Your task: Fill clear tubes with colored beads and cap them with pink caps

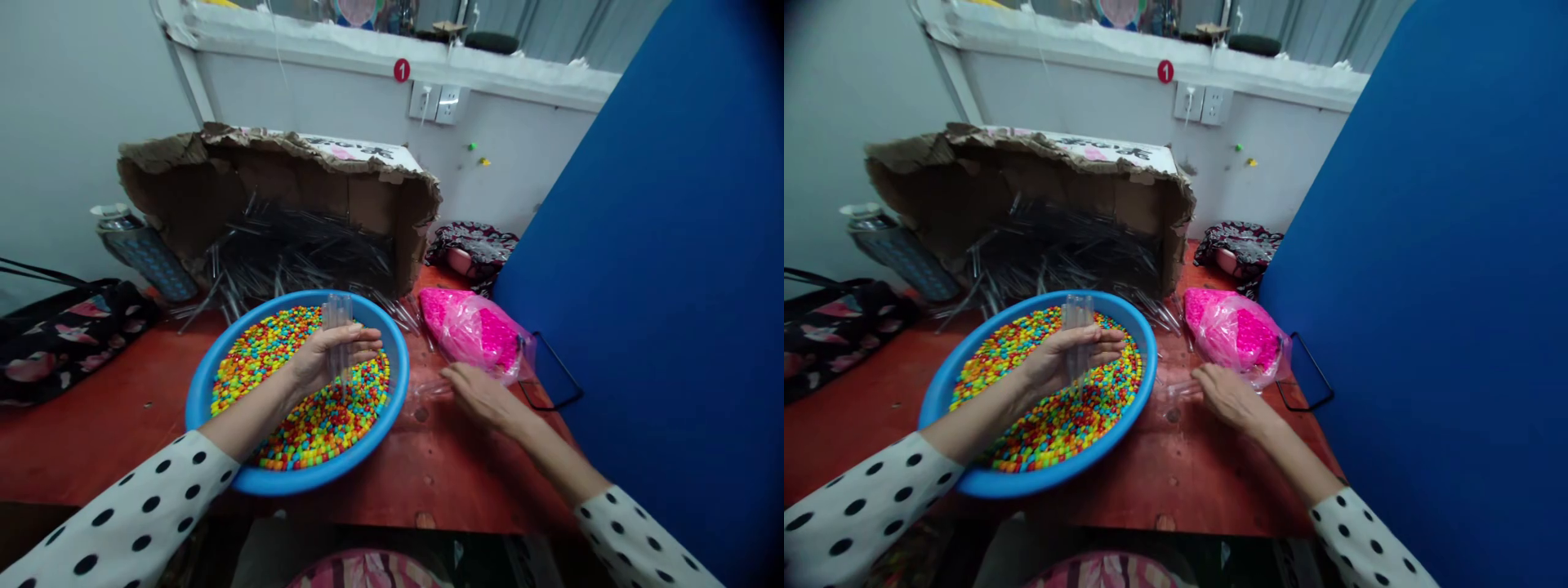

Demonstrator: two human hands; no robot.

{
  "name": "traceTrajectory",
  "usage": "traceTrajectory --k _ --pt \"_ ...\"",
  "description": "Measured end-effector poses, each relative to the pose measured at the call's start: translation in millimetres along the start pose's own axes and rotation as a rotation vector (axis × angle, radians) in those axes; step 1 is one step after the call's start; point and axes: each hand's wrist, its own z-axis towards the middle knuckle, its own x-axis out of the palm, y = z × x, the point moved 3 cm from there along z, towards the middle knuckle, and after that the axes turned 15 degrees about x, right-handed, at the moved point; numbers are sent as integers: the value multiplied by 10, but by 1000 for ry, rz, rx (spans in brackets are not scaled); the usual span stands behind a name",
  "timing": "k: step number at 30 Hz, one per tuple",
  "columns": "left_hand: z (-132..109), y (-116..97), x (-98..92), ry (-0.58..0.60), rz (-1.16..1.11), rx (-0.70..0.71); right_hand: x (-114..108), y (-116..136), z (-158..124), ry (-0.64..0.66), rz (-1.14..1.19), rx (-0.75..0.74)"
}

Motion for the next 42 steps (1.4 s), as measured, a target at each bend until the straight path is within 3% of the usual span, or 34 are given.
traceTrajectory --k 2,5,9,12,15,20,23,26,28,30,32,33,38,42 --pt "1 -5 101 42 9 -45 -371 -21 111 -86 -40 -46" --pt "49 55 267 103 106 -103 -866 175 378 -72 -152 -231" --pt "121 193 431 248 120 -75 -1222 556 733 -38 -132 -435" --pt "104 250 424 302 -4 -84 -1270 734 906 -39 -143 -473" --pt "59 215 340 279 -38 -105 -1231 849 1026 -13 -192 -504" --pt "51 27 258 197 -34 -13 -1178 1006 1292 48 -173 -444" --pt "56 -33 243 146 -8 44 -1222 1001 1473 107 34 -369" --pt "43 -30 206 105 54 50 -1244 815 1627 258 407 -357" --pt "34 -21 144 40 62 16 -1152 564 1740 331 633 -255" --pt "32 -35 58 -42 30 15 -924 235 1854 277 730 33" --pt "36 -67 -29 -99 4 62 -550 -67 1898 273 521 390" --pt "39 -79 -67 -111 2 82 -334 -172 1887 335 349 523" --pt "50 -46 -186 -155 32 64 467 -233 1783 301 223 640" --pt "58 -24 -222 -189 54 70 716 -173 1729 228 272 604"
